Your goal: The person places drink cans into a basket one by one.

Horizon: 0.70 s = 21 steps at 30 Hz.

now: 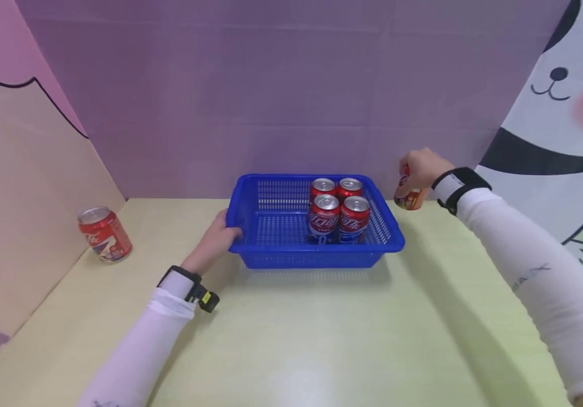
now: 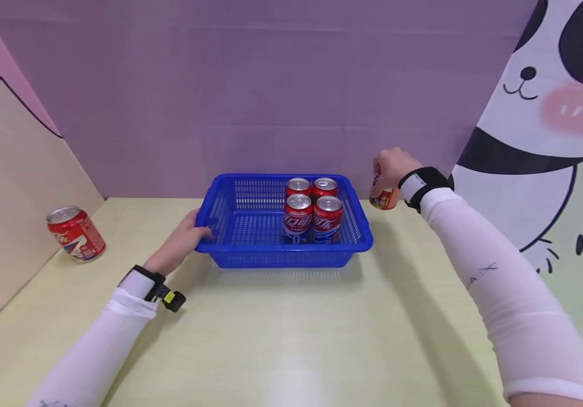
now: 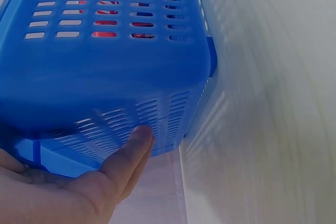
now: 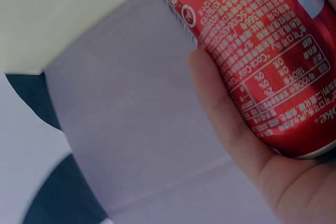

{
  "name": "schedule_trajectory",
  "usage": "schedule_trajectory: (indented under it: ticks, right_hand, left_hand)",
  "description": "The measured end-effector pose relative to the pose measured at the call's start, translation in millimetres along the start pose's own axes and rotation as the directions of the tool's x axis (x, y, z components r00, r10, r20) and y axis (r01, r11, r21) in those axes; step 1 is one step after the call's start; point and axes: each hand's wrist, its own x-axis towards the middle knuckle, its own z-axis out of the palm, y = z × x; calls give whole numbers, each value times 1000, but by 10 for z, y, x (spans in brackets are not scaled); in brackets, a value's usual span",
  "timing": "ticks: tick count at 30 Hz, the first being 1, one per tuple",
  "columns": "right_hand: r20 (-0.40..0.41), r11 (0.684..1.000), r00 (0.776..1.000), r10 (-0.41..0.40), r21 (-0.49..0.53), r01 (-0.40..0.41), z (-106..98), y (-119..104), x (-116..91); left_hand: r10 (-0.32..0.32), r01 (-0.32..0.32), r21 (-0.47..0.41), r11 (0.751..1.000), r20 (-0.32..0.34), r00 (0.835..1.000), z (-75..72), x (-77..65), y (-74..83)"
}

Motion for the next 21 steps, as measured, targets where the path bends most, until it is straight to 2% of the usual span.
schedule_trajectory:
  ticks: [6, 11, 15, 21]
  right_hand:
    - [-11, 994, 996, -92, -66, 91, -426, -423, -3]
    - [-69, 973, 973, -221, -79, 215, -706, -806, 3]
    - [-107, 952, 947, -303, -82, 296, -809, -1130, 29]
    - [-135, 925, 915, -379, -64, 374, -806, -1553, 118]
  left_hand:
    - [-16, 16, 0, 1000, -2, 1000, -7, -16, 22]
    - [-23, 23, -4, 1000, -4, 1000, -10, -12, 28]
    - [-18, 18, -3, 1000, -1, 1000, -20, -7, 14]
    - [-30, 31, 20, 999, -26, 999, -21, -19, 8]
